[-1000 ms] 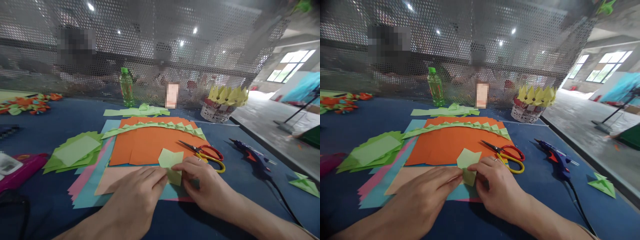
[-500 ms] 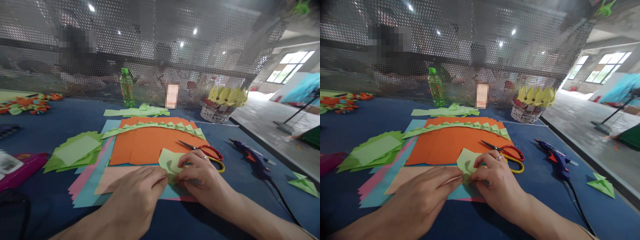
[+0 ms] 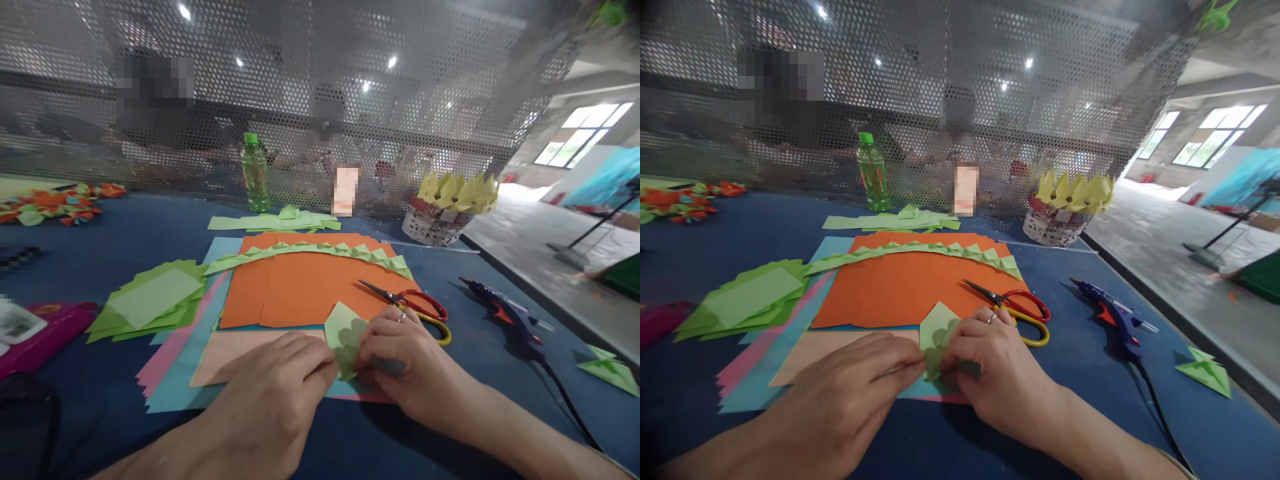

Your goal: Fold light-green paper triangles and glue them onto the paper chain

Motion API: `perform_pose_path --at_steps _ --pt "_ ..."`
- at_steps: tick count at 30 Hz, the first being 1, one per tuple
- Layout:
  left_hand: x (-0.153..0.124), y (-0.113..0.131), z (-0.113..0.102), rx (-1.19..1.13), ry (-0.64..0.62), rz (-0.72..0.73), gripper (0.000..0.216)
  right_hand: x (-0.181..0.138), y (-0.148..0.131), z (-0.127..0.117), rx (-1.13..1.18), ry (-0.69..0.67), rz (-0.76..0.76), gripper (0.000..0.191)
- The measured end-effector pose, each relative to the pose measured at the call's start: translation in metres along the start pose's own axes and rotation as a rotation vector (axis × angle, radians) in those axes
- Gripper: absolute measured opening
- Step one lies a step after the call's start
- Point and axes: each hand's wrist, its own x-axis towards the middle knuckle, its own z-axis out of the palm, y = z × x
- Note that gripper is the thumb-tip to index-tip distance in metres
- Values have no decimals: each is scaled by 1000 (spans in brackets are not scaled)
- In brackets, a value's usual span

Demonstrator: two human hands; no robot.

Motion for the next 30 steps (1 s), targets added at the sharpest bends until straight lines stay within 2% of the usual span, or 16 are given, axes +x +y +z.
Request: perform_pose_path --at_steps 4,11,13,20,30 --pt "2 1 -3 9 25 47 39 -1 1 -4 7 -34 19 31" --pt "3 -4 -10 -33 -55 58 41 4 4 -10 98 -98 4 11" --pt "2 -4 -10 -40 -72 45 41 5 5 -10 118 -106 22 11" --pt "5 -4 -11 -59 -76 24 42 4 7 -4 61 -58 172 17" --pt "2 -7 -8 -71 -71 22 42 4 0 5 -55 11 219 18"
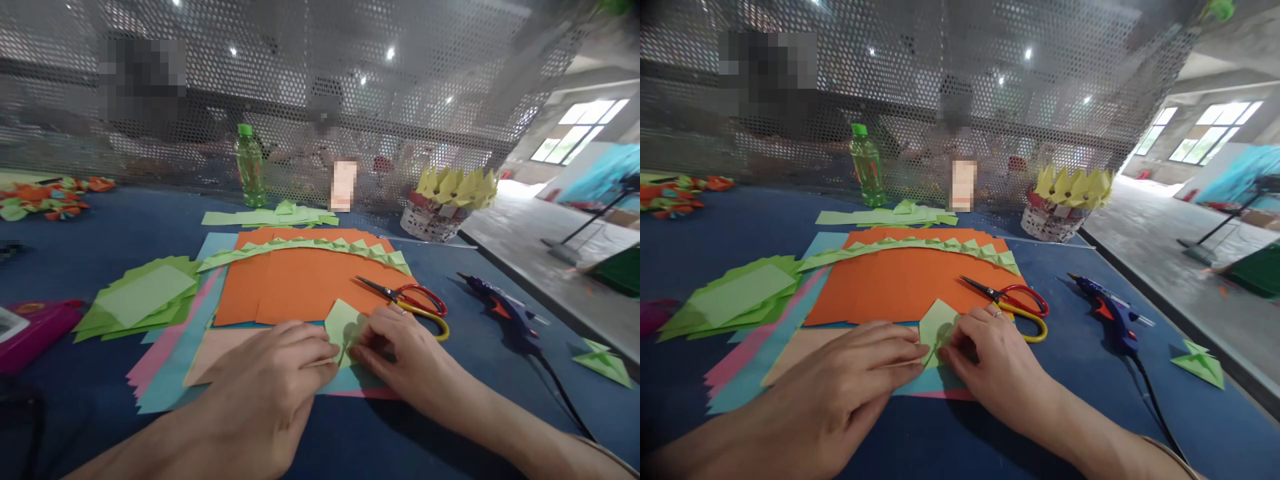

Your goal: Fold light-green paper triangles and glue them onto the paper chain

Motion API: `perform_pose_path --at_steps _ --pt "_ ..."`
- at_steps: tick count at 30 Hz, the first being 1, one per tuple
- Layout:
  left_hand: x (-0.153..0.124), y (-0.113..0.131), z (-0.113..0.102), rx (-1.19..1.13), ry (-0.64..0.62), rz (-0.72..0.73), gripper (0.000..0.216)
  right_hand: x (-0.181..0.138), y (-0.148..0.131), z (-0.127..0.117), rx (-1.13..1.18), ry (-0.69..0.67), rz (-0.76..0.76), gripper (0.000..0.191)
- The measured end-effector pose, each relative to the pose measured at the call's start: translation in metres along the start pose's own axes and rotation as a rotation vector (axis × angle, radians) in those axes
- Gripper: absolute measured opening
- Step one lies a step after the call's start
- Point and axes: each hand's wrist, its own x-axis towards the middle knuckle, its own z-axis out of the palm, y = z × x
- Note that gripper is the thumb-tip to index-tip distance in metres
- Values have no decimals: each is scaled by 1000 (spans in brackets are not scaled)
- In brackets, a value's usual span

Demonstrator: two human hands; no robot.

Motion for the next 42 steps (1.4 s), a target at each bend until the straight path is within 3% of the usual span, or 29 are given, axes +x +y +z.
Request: perform_pose_path --at_steps 18,29,34,38,42 --pt "4 1 -7 35 13 86 38 -2 -4 3 -41 39 0 18" --pt "2 0 -4 9 46 10 31 -2 -3 4 -51 32 -5 18" --pt "3 1 -5 32 -71 7 42 -2 -3 3 -39 28 -5 18" --pt "7 3 -4 5 -180 -24 34 -2 -3 3 -35 46 -19 18" --pt "7 3 0 7 -196 -28 37 -2 -4 3 -33 47 -14 18"
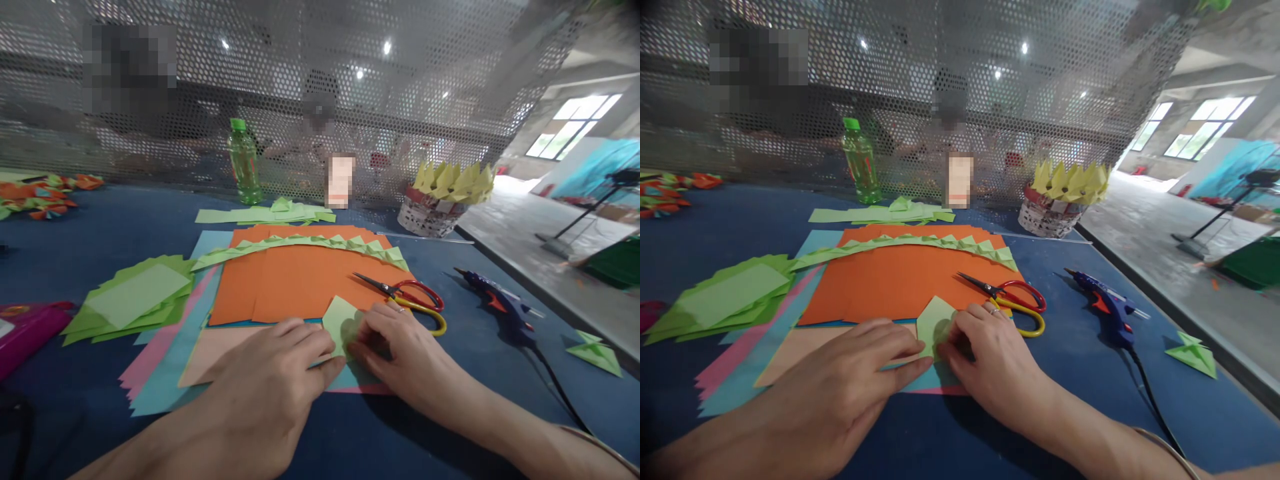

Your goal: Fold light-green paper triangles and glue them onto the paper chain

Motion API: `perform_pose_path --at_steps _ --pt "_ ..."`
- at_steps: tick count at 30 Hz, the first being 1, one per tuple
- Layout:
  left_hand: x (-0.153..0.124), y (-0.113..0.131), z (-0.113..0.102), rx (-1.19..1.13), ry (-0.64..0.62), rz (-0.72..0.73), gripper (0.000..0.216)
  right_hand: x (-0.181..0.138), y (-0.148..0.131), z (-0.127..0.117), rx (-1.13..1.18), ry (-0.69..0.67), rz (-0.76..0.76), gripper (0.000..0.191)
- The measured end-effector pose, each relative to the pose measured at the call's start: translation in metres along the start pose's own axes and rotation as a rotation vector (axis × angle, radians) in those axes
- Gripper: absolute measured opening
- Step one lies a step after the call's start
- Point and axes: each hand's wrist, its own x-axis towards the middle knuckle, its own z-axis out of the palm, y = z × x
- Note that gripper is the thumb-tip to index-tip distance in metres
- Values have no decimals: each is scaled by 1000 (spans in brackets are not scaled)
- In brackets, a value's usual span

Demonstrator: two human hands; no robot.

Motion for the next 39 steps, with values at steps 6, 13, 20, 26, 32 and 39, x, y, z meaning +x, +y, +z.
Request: perform_pose_path --at_steps 6,13,20,26,32,39 --pt "1 -3 2 14 -12 1 37 0 -1 0 4 -1 9 16" --pt "0 -2 3 29 1 7 34 1 -4 -2 15 -4 56 19" --pt "1 -3 3 61 63 33 35 2 0 -3 67 -25 42 16" --pt "-2 0 3 138 130 71 32 2 9 -9 101 -66 45 15" --pt "-2 -2 1 132 165 122 30 3 15 -14 124 -127 61 20" --pt "-1 -4 1 119 164 142 30 3 12 -14 146 -145 45 21"
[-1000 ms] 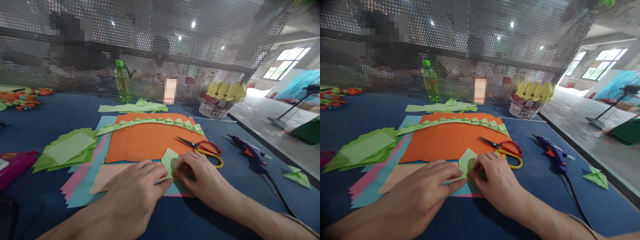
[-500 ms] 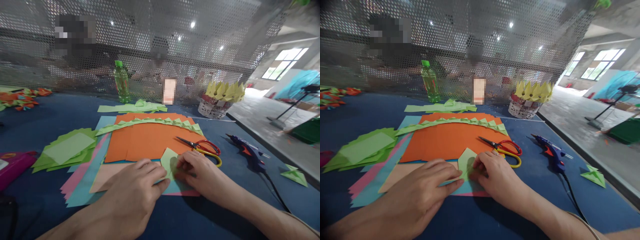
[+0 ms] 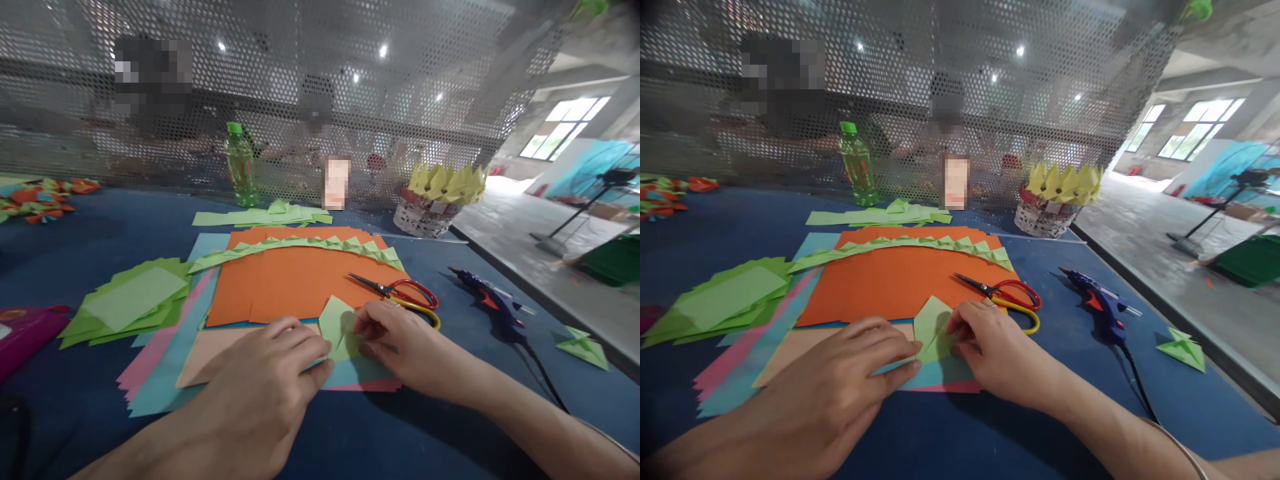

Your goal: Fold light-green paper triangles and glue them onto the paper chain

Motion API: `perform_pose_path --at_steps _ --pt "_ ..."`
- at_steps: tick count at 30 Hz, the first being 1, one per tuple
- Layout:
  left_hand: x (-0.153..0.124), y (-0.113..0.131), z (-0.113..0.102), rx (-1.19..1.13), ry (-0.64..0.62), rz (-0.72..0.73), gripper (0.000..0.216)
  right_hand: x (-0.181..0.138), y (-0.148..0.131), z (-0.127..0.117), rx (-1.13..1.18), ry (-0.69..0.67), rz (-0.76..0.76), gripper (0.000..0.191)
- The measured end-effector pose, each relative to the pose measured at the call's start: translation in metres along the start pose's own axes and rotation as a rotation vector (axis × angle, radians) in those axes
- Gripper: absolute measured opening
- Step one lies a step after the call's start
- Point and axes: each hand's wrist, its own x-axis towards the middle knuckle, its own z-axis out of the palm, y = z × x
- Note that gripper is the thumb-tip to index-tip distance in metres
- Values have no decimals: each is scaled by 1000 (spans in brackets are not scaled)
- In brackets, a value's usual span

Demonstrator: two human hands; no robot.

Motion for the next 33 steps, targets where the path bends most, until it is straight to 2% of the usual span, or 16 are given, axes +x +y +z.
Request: perform_pose_path --at_steps 3,8,20,25,33 --pt "-1 5 0 13 -9 -35 31 0 -8 7 -47 79 13 18" --pt "-2 6 2 -5 17 -65 34 1 -13 17 -122 153 75 25" --pt "-3 3 3 -25 69 -34 33 0 1 -2 64 19 76 16" --pt "-3 2 3 -12 94 -44 34 -1 6 -4 107 -34 45 26" --pt "-5 3 3 -15 89 -42 31 -3 14 -4 188 -45 14 40"
